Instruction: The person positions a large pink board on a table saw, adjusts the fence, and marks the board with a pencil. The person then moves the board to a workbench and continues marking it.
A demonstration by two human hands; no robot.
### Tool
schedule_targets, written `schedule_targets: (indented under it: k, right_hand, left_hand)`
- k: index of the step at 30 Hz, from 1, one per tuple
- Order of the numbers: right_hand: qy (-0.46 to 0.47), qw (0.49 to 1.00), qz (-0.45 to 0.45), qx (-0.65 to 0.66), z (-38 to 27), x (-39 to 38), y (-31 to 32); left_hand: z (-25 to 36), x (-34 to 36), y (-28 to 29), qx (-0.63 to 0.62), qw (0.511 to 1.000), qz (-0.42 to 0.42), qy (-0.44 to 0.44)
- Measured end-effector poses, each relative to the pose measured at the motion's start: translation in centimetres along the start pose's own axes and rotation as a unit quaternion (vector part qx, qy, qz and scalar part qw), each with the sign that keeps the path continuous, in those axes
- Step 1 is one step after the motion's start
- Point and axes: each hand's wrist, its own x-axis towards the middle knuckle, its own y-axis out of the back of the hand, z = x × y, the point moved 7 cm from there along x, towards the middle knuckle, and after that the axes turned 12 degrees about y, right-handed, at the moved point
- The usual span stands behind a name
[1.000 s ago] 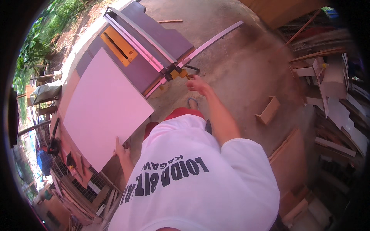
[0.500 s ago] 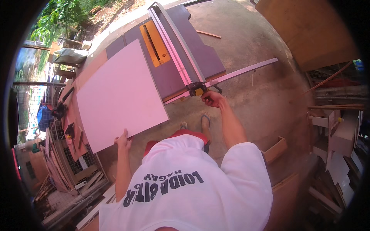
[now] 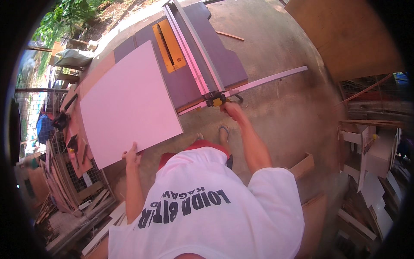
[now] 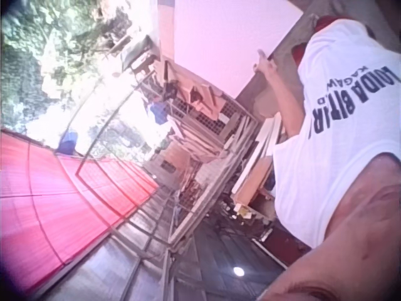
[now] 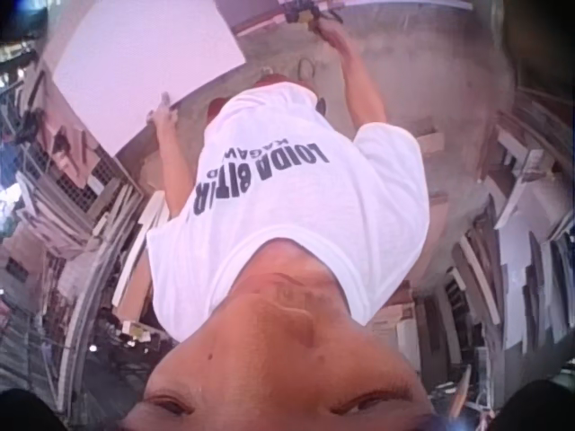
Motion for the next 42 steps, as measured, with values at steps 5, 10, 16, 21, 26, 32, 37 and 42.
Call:
schedule_targets:
  k: [5,10,16,21,26,32,37,42]
  right_hand:
    - [0.09,0.994,0.025,-0.06,-1.0,-0.1,0.8]
    - [0.049,0.994,-0.01,0.097,2.4,1.9,6.9]
    - [0.225,0.884,0.16,0.377,0.2,10.9,12.2]
    - [0.221,0.842,0.162,0.466,-2.0,16.4,9.5]
    - [0.209,0.819,0.213,0.49,-2.7,21.0,7.4]
    - [0.217,0.839,0.203,0.455,0.0,22.3,8.8]
    - [0.257,0.892,0.138,0.346,3.4,19.3,9.8]
    - [0.368,0.924,0.104,0.028,6.9,13.3,12.1]
  left_hand:
    - [-0.1,1.7,-0.2,-0.006,0.999,-0.039,0.013]
    - [-0.6,-0.3,-0.5,-0.009,1.0,0.008,0.004]
    - [-1.2,1.9,0.4,-0.003,0.995,-0.009,0.1]
    - [-1.8,1.3,0.9,-0.017,0.989,0.018,0.146]
    - [-1.1,0.0,-0.3,-0.023,0.994,0.002,0.108]
    - [-0.9,-3.1,-2.3,-0.036,0.99,0.123,0.053]
    - [-1.7,-0.6,0.6,-0.04,0.994,0.033,0.094]
    - [-3.0,0.6,-0.9,-0.079,0.991,-0.053,0.094]
